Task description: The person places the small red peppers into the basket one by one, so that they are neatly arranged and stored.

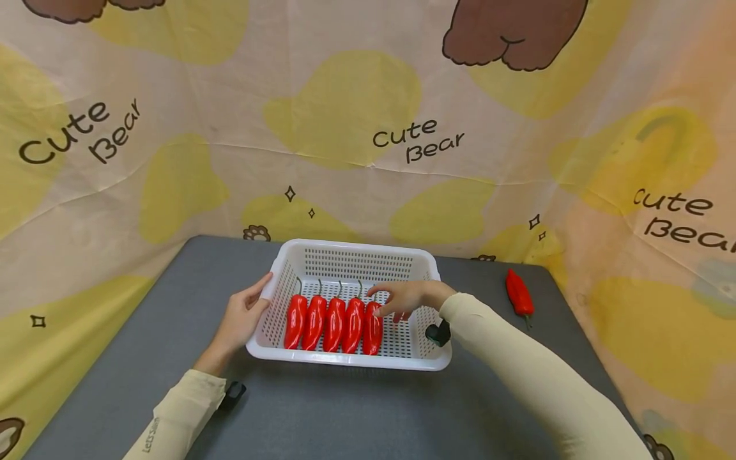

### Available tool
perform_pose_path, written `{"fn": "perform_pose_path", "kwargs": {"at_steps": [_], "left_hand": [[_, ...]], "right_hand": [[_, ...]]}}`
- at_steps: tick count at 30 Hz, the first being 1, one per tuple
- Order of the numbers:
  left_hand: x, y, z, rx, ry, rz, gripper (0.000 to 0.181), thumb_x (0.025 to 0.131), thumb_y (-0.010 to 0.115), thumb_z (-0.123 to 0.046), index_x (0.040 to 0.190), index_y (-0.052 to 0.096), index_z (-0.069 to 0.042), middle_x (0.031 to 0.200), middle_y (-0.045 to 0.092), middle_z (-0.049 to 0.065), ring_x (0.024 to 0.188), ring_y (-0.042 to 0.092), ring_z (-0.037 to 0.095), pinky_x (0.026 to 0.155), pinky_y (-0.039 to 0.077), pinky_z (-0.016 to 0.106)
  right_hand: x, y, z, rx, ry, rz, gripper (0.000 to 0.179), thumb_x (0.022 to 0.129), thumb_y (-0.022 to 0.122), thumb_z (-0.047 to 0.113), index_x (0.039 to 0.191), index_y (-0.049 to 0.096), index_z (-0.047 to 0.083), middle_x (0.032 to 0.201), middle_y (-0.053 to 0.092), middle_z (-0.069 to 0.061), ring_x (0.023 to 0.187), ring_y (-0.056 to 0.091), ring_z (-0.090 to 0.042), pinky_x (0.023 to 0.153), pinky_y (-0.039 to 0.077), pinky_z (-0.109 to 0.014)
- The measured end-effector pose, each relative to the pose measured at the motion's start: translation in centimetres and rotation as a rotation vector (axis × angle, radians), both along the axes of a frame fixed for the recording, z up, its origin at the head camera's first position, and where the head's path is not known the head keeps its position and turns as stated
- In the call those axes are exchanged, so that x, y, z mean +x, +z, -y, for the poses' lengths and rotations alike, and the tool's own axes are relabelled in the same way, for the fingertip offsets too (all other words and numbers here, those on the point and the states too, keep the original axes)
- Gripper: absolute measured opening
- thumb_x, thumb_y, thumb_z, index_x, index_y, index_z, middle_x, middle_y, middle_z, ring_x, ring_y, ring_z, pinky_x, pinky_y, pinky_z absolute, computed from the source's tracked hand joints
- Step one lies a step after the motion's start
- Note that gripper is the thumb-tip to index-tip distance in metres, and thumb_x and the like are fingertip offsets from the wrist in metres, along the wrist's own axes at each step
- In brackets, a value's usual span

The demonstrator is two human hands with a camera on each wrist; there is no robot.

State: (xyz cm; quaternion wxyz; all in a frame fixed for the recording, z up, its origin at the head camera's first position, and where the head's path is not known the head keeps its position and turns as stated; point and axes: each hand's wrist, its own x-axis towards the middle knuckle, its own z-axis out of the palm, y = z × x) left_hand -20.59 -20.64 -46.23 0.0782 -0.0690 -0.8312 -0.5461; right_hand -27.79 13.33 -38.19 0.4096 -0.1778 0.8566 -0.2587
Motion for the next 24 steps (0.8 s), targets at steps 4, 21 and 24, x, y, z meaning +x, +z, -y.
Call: {"fn": "perform_pose_path", "kwargs": {"at_steps": [4, 21, 24], "left_hand": [[0.1, 0.1, 0.1, -0.001, 0.006, 0.004, 0.054, 0.102, 0.046, -0.004, 0.155, 0.038, -0.006, 0.151, 0.046, 0.030, 0.123, 0.060, 0.051, 0.086, 0.058, 0.052], [0.1, 0.2, -0.1, 0.013, 0.008, -0.012, 0.053, 0.101, 0.046, -0.004, 0.154, 0.041, -0.005, 0.147, 0.051, 0.030, 0.118, 0.063, 0.050, 0.083, 0.061, 0.048], [0.1, 0.2, -0.1, 0.013, 0.007, -0.010, 0.053, 0.101, 0.046, -0.004, 0.154, 0.041, -0.005, 0.148, 0.050, 0.030, 0.119, 0.063, 0.049, 0.084, 0.060, 0.049]], "right_hand": [[0.2, 0.8, -0.4, -0.019, 0.006, -0.069, 0.061, 0.097, 0.064, 0.034, 0.152, 0.041, 0.017, 0.142, 0.054, -0.016, 0.112, 0.065, -0.037, 0.098, 0.057, -0.050], [1.1, 4.3, -4.3, -0.185, -0.060, -0.183, 0.054, 0.102, 0.055, 0.035, 0.150, 0.043, 0.014, 0.149, 0.052, -0.020, 0.105, 0.065, -0.024, 0.096, 0.056, -0.045], [1.1, 4.4, -5.5, -0.213, -0.061, -0.200, 0.053, 0.103, 0.053, 0.032, 0.150, 0.042, 0.010, 0.150, 0.050, -0.023, 0.105, 0.066, -0.025, 0.099, 0.054, -0.052]]}}
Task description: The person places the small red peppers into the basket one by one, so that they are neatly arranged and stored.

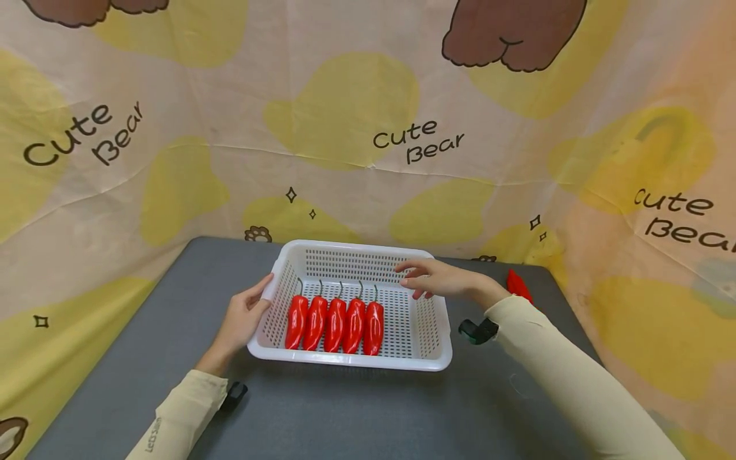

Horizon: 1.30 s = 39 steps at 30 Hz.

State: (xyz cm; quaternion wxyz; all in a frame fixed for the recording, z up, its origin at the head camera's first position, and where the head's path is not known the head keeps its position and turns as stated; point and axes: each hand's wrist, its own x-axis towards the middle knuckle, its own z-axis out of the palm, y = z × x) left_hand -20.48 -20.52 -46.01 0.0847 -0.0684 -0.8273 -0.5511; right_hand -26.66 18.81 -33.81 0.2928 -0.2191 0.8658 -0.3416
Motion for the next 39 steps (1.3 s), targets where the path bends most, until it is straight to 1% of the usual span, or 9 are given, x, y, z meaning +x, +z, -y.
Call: {"fn": "perform_pose_path", "kwargs": {"at_steps": [3, 5, 8, 13, 20, 26, 31, 36, 39], "left_hand": [[0.0, 0.0, -0.1, -0.006, 0.006, 0.004, 0.053, 0.102, 0.046, -0.004, 0.154, 0.041, -0.006, 0.148, 0.050, 0.029, 0.119, 0.063, 0.048, 0.085, 0.060, 0.050], [0.0, -0.1, -0.1, -0.011, 0.009, 0.003, 0.053, 0.102, 0.045, -0.004, 0.154, 0.041, -0.006, 0.148, 0.050, 0.029, 0.120, 0.063, 0.049, 0.086, 0.059, 0.051], [-0.1, -0.1, -0.1, -0.018, 0.012, 0.000, 0.052, 0.101, 0.045, -0.004, 0.154, 0.041, -0.006, 0.148, 0.050, 0.030, 0.119, 0.063, 0.049, 0.086, 0.059, 0.052], [-0.1, -0.3, -0.1, -0.026, 0.012, -0.006, 0.052, 0.102, 0.045, -0.004, 0.154, 0.041, -0.005, 0.147, 0.051, 0.030, 0.118, 0.063, 0.049, 0.085, 0.060, 0.051], [0.0, -0.1, -0.1, -0.010, 0.011, 0.001, 0.052, 0.102, 0.045, -0.003, 0.154, 0.041, -0.005, 0.148, 0.051, 0.030, 0.119, 0.063, 0.049, 0.085, 0.059, 0.050], [0.0, 0.0, -0.1, 0.001, 0.000, 0.005, 0.053, 0.102, 0.045, -0.004, 0.154, 0.039, -0.004, 0.148, 0.049, 0.031, 0.119, 0.063, 0.050, 0.084, 0.060, 0.051], [0.0, -0.1, -0.1, 0.001, 0.004, 0.016, 0.052, 0.102, 0.045, -0.004, 0.154, 0.041, -0.006, 0.148, 0.050, 0.030, 0.118, 0.063, 0.050, 0.083, 0.061, 0.049], [0.0, -0.1, -0.2, 0.002, 0.011, 0.010, 0.052, 0.102, 0.046, -0.004, 0.154, 0.042, -0.006, 0.148, 0.050, 0.029, 0.119, 0.063, 0.050, 0.085, 0.059, 0.052], [0.0, -0.1, -0.2, 0.004, 0.016, 0.013, 0.052, 0.102, 0.046, -0.004, 0.154, 0.042, -0.007, 0.148, 0.050, 0.029, 0.120, 0.062, 0.049, 0.087, 0.058, 0.054]], "right_hand": [[0.0, 0.2, -1.3, -0.018, -0.011, -0.031, 0.053, 0.104, 0.053, 0.031, 0.151, 0.042, 0.008, 0.150, 0.049, -0.025, 0.106, 0.066, -0.031, 0.098, 0.055, -0.053], [0.0, 0.3, -2.2, -0.026, -0.012, -0.057, 0.054, 0.104, 0.052, 0.032, 0.150, 0.042, 0.006, 0.150, 0.050, -0.026, 0.109, 0.066, -0.035, 0.095, 0.056, -0.050], [-0.1, 0.3, -3.5, -0.042, -0.041, -0.067, 0.055, 0.105, 0.052, 0.033, 0.150, 0.041, 0.005, 0.149, 0.051, -0.026, 0.112, 0.065, -0.039, 0.096, 0.056, -0.049], [0.0, 0.3, -5.6, -0.059, -0.082, -0.071, 0.056, 0.105, 0.051, 0.033, 0.151, 0.040, 0.002, 0.149, 0.050, -0.028, 0.112, 0.068, -0.035, 0.100, 0.054, -0.050], [0.3, 0.0, -8.7, -0.052, -0.154, -0.096, 0.057, 0.105, 0.051, 0.037, 0.151, 0.040, 0.005, 0.152, 0.047, -0.026, 0.119, 0.066, -0.037, 0.104, 0.053, -0.053], [0.3, -0.7, -11.5, -0.077, -0.194, -0.109, 0.057, 0.106, 0.049, 0.033, 0.152, 0.037, 0.003, 0.154, 0.043, -0.030, 0.120, 0.066, -0.040, 0.102, 0.055, -0.050], [0.4, -1.4, -13.5, -0.083, -0.247, -0.105, 0.059, 0.107, 0.047, 0.036, 0.153, 0.035, 0.002, 0.154, 0.042, -0.031, 0.122, 0.063, -0.042, 0.101, 0.056, -0.048], [0.7, -1.7, -15.2, -0.084, -0.290, -0.097, 0.059, 0.108, 0.044, 0.036, 0.154, 0.033, -0.001, 0.153, 0.042, -0.033, 0.123, 0.062, -0.041, 0.103, 0.055, -0.046], [0.9, -1.9, -16.1, -0.095, -0.308, -0.097, 0.059, 0.108, 0.043, 0.034, 0.154, 0.032, -0.003, 0.152, 0.041, -0.035, 0.122, 0.063, -0.041, 0.100, 0.057, -0.043]]}}
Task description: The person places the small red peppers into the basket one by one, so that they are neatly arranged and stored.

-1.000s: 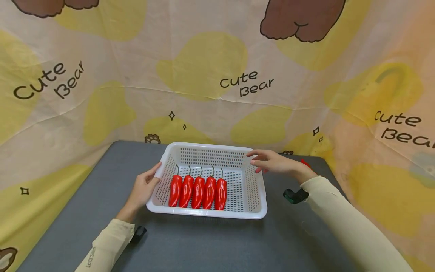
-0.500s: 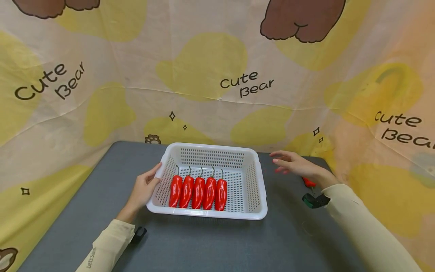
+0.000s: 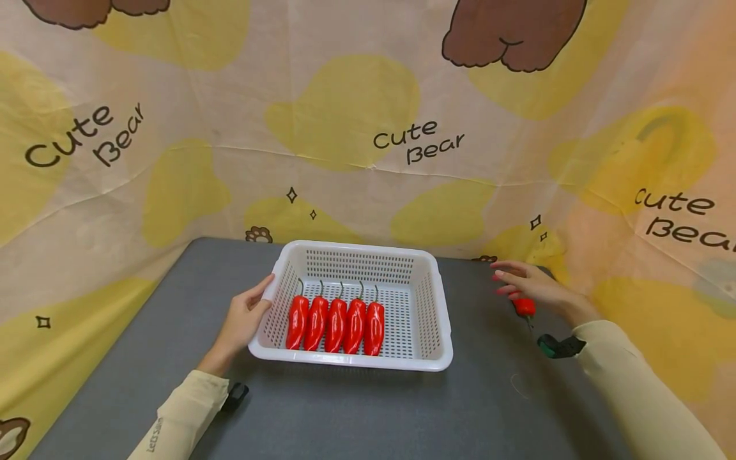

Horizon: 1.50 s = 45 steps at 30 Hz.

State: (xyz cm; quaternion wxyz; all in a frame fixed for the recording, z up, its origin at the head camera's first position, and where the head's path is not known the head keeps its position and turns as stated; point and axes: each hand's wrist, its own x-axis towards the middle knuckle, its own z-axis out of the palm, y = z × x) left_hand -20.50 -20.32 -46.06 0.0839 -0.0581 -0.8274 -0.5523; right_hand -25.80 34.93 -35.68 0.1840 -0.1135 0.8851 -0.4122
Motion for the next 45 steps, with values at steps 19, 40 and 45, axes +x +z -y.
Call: {"fn": "perform_pose_path", "kwargs": {"at_steps": [19, 40, 45], "left_hand": [[0.1, 0.0, 0.1, 0.018, 0.000, 0.013, 0.053, 0.102, 0.047, -0.005, 0.154, 0.042, -0.008, 0.149, 0.050, 0.028, 0.121, 0.062, 0.049, 0.086, 0.059, 0.051], [0.0, -0.5, 0.2, 0.026, -0.002, 0.011, 0.053, 0.101, 0.047, -0.005, 0.154, 0.042, -0.009, 0.149, 0.050, 0.028, 0.121, 0.062, 0.049, 0.085, 0.060, 0.051], [0.0, -0.3, 0.2, 0.037, -0.008, 0.004, 0.053, 0.101, 0.047, -0.004, 0.154, 0.042, -0.008, 0.149, 0.049, 0.028, 0.122, 0.061, 0.049, 0.086, 0.059, 0.051]], "right_hand": [[-0.3, -3.7, -5.7, 0.034, -0.128, -0.014, 0.066, 0.110, 0.034, 0.040, 0.154, 0.024, -0.009, 0.153, 0.035, -0.039, 0.129, 0.052, -0.050, 0.100, 0.055, -0.048], [-0.5, -8.4, -7.5, 0.182, -0.278, -0.046, 0.068, 0.108, 0.040, 0.033, 0.150, 0.018, -0.016, 0.145, 0.034, -0.049, 0.105, 0.062, -0.043, 0.075, 0.054, -0.029], [-0.7, -8.7, -7.1, 0.201, -0.314, -0.023, 0.071, 0.108, 0.040, 0.033, 0.150, 0.014, -0.017, 0.144, 0.031, -0.049, 0.111, 0.056, -0.050, 0.082, 0.055, -0.039]]}}
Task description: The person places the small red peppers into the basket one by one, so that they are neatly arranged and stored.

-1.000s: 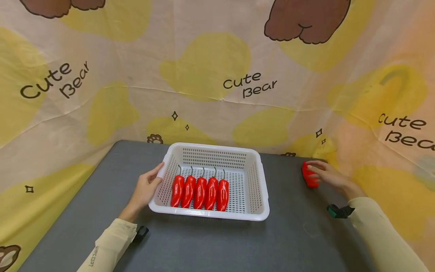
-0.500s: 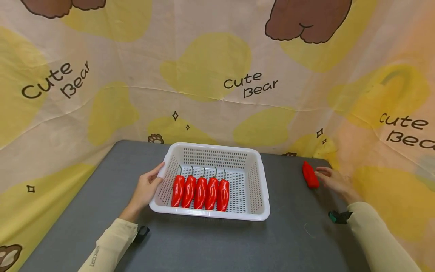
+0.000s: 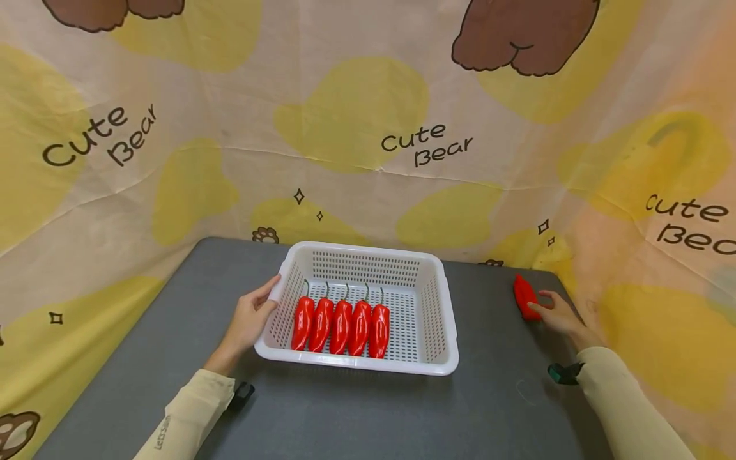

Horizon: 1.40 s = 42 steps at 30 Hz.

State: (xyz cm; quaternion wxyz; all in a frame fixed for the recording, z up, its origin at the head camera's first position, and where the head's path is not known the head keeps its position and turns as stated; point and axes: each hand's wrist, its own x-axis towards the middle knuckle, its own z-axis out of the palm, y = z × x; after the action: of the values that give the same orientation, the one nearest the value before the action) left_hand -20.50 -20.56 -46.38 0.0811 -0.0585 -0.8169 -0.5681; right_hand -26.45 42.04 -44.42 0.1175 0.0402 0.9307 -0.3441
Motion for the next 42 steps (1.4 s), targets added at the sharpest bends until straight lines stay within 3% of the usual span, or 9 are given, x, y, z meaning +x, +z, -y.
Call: {"fn": "perform_pose_path", "kwargs": {"at_steps": [6, 19, 23, 26, 29, 32, 37, 40, 42], "left_hand": [[0.1, 0.1, -0.1, 0.009, -0.006, 0.004, 0.053, 0.101, 0.046, -0.004, 0.154, 0.041, -0.007, 0.151, 0.048, 0.028, 0.123, 0.060, 0.049, 0.087, 0.058, 0.052], [-0.3, -0.2, 0.0, 0.021, -0.011, -0.020, 0.052, 0.100, 0.045, -0.001, 0.152, 0.044, -0.004, 0.148, 0.050, 0.029, 0.122, 0.061, 0.048, 0.092, 0.055, 0.053], [-0.2, -0.2, 0.0, 0.026, -0.014, -0.017, 0.052, 0.101, 0.045, -0.002, 0.153, 0.043, -0.005, 0.148, 0.050, 0.029, 0.122, 0.061, 0.048, 0.090, 0.056, 0.053], [-0.2, -0.2, 0.0, 0.024, -0.011, -0.012, 0.052, 0.101, 0.045, -0.002, 0.153, 0.043, -0.006, 0.149, 0.050, 0.029, 0.122, 0.061, 0.048, 0.091, 0.056, 0.053], [-0.1, -0.2, 0.0, 0.023, -0.012, -0.006, 0.052, 0.101, 0.045, -0.003, 0.153, 0.043, -0.006, 0.150, 0.049, 0.028, 0.123, 0.061, 0.047, 0.091, 0.055, 0.052], [-0.1, -0.2, 0.0, 0.027, -0.017, -0.003, 0.052, 0.101, 0.045, -0.003, 0.153, 0.042, -0.006, 0.150, 0.048, 0.028, 0.124, 0.060, 0.047, 0.091, 0.055, 0.053], [-0.1, -0.2, -0.1, 0.033, -0.017, -0.008, 0.052, 0.101, 0.045, -0.002, 0.153, 0.043, -0.005, 0.149, 0.049, 0.029, 0.123, 0.061, 0.048, 0.091, 0.055, 0.052], [-0.1, -0.1, -0.1, 0.028, -0.013, -0.006, 0.052, 0.101, 0.044, -0.002, 0.153, 0.043, -0.006, 0.149, 0.050, 0.029, 0.122, 0.061, 0.048, 0.091, 0.056, 0.051], [-0.1, -0.1, 0.0, 0.030, -0.012, -0.005, 0.052, 0.101, 0.044, -0.002, 0.153, 0.043, -0.006, 0.148, 0.050, 0.029, 0.121, 0.061, 0.048, 0.090, 0.057, 0.051]], "right_hand": [[-0.1, -0.6, 0.5, 0.021, -0.052, 0.000, 0.074, 0.105, 0.046, 0.030, 0.148, 0.012, -0.019, 0.142, 0.031, -0.048, 0.120, 0.048, -0.056, 0.096, 0.050, -0.054], [-0.3, -1.4, 1.0, 0.001, -0.152, 0.016, 0.076, 0.100, 0.053, 0.023, 0.149, 0.013, -0.019, 0.152, 0.016, -0.048, 0.138, 0.024, -0.061, 0.115, 0.030, -0.066], [-0.4, -1.7, 0.9, 0.007, -0.191, -0.026, 0.074, 0.099, 0.055, 0.021, 0.149, 0.017, -0.018, 0.150, 0.022, -0.047, 0.134, 0.031, -0.060, 0.113, 0.034, -0.065], [-0.3, -1.8, 0.8, -0.013, -0.265, -0.081, 0.073, 0.100, 0.056, 0.022, 0.151, 0.019, -0.015, 0.146, 0.031, -0.046, 0.130, 0.040, -0.057, 0.101, 0.048, -0.055], [-0.1, -1.6, 0.7, -0.082, -0.352, -0.139, 0.076, 0.100, 0.058, 0.024, 0.153, 0.019, -0.013, 0.144, 0.036, -0.045, 0.126, 0.045, -0.054, 0.079, 0.053, -0.029], [-0.1, -1.3, 0.6, -0.146, -0.433, -0.182, 0.082, 0.099, 0.061, 0.028, 0.156, 0.015, -0.008, 0.144, 0.039, -0.040, 0.121, 0.049, -0.049, 0.065, 0.042, -0.014], [-0.2, -0.6, 0.6, -0.263, -0.571, -0.232, 0.090, 0.096, 0.065, 0.035, 0.160, 0.009, 0.006, 0.131, 0.053, -0.019, 0.095, 0.058, -0.014, 0.067, 0.041, -0.011], [-0.2, 0.0, 0.9, -0.488, -0.652, -0.259, 0.090, 0.093, 0.071, 0.031, 0.161, 0.015, 0.010, 0.114, 0.056, 0.003, 0.077, 0.054, 0.002, 0.066, 0.046, -0.009], [-0.3, 0.4, 1.2, -0.649, -0.690, -0.291, 0.087, 0.091, 0.073, 0.027, 0.160, 0.025, 0.006, 0.099, 0.056, 0.012, 0.071, 0.056, 0.004, 0.064, 0.050, -0.008]]}}
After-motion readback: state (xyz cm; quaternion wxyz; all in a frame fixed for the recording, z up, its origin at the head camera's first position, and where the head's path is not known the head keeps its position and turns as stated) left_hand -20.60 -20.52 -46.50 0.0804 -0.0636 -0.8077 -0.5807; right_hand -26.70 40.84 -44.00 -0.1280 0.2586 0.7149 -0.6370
